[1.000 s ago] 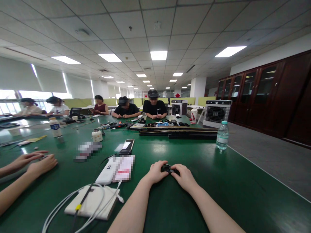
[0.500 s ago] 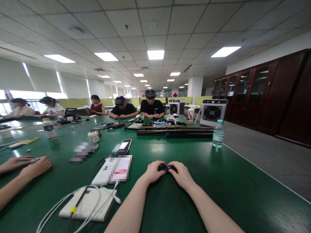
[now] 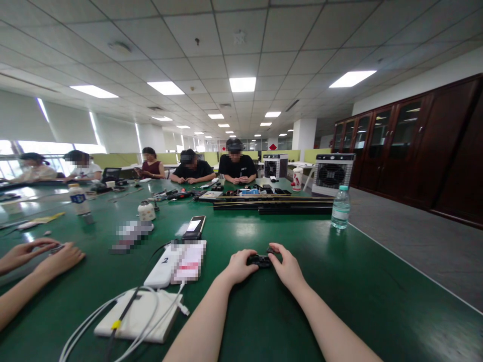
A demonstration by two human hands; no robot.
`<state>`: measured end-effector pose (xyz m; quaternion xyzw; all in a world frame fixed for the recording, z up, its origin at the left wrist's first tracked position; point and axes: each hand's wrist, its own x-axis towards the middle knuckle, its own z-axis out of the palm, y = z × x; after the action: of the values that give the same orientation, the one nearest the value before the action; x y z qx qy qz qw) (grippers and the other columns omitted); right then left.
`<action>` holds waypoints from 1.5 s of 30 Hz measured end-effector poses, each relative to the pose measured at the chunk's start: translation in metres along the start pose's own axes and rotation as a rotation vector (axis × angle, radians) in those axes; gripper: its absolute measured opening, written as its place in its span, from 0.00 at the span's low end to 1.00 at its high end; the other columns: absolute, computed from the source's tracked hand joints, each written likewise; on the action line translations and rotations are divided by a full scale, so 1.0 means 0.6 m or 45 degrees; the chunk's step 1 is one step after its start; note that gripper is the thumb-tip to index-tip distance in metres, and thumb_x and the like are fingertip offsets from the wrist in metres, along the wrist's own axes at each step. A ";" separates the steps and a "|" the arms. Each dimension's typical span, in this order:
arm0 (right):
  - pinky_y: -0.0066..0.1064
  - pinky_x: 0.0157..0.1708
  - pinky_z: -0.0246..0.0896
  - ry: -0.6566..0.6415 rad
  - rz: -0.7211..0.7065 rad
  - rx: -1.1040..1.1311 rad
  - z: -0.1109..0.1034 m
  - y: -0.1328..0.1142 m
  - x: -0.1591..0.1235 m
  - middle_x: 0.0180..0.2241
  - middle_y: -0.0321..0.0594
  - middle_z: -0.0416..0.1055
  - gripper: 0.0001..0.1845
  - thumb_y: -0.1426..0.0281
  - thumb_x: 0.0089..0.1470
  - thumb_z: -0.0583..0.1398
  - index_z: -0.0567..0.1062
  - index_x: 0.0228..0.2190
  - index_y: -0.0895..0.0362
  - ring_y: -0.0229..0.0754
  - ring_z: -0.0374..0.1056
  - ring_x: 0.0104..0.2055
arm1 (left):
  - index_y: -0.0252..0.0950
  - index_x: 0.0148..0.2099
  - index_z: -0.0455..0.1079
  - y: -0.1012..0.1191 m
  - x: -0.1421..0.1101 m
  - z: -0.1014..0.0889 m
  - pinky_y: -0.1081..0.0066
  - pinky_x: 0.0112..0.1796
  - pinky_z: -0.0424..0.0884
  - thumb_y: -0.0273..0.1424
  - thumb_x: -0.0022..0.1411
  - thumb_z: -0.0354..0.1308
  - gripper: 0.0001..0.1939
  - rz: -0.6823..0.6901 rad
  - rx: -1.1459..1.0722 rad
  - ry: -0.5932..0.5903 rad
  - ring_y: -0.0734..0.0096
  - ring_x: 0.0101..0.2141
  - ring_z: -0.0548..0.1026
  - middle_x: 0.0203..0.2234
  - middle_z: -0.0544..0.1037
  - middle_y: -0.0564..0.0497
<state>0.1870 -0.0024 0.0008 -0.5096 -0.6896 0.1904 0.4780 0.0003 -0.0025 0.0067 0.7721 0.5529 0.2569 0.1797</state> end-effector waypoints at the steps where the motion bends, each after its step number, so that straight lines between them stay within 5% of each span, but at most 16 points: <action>1: 0.40 0.49 0.63 0.013 0.007 0.009 0.000 0.002 0.001 0.41 0.43 0.75 0.19 0.64 0.50 0.55 0.73 0.44 0.54 0.46 0.71 0.45 | 0.38 0.53 0.68 0.001 0.000 -0.001 0.65 0.52 0.65 0.31 0.52 0.60 0.23 0.001 -0.002 -0.002 0.59 0.50 0.71 0.49 0.75 0.48; 27: 0.36 0.39 0.65 0.176 0.406 0.011 -0.014 0.015 0.011 0.34 0.45 0.78 0.20 0.55 0.48 0.55 0.73 0.36 0.56 0.48 0.74 0.38 | 0.39 0.53 0.68 0.001 0.000 -0.003 0.64 0.52 0.65 0.34 0.54 0.59 0.23 -0.002 0.004 -0.005 0.59 0.50 0.71 0.48 0.75 0.48; 45: 0.36 0.37 0.65 0.141 0.413 -0.009 -0.015 0.009 0.009 0.32 0.42 0.79 0.21 0.54 0.48 0.56 0.71 0.38 0.55 0.48 0.74 0.37 | 0.40 0.52 0.69 0.001 0.001 -0.003 0.65 0.53 0.65 0.33 0.53 0.60 0.23 -0.007 -0.001 -0.008 0.61 0.50 0.71 0.48 0.75 0.49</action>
<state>0.1974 0.0028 0.0033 -0.6256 -0.5717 0.2342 0.4764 0.0001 -0.0024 0.0086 0.7714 0.5542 0.2541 0.1823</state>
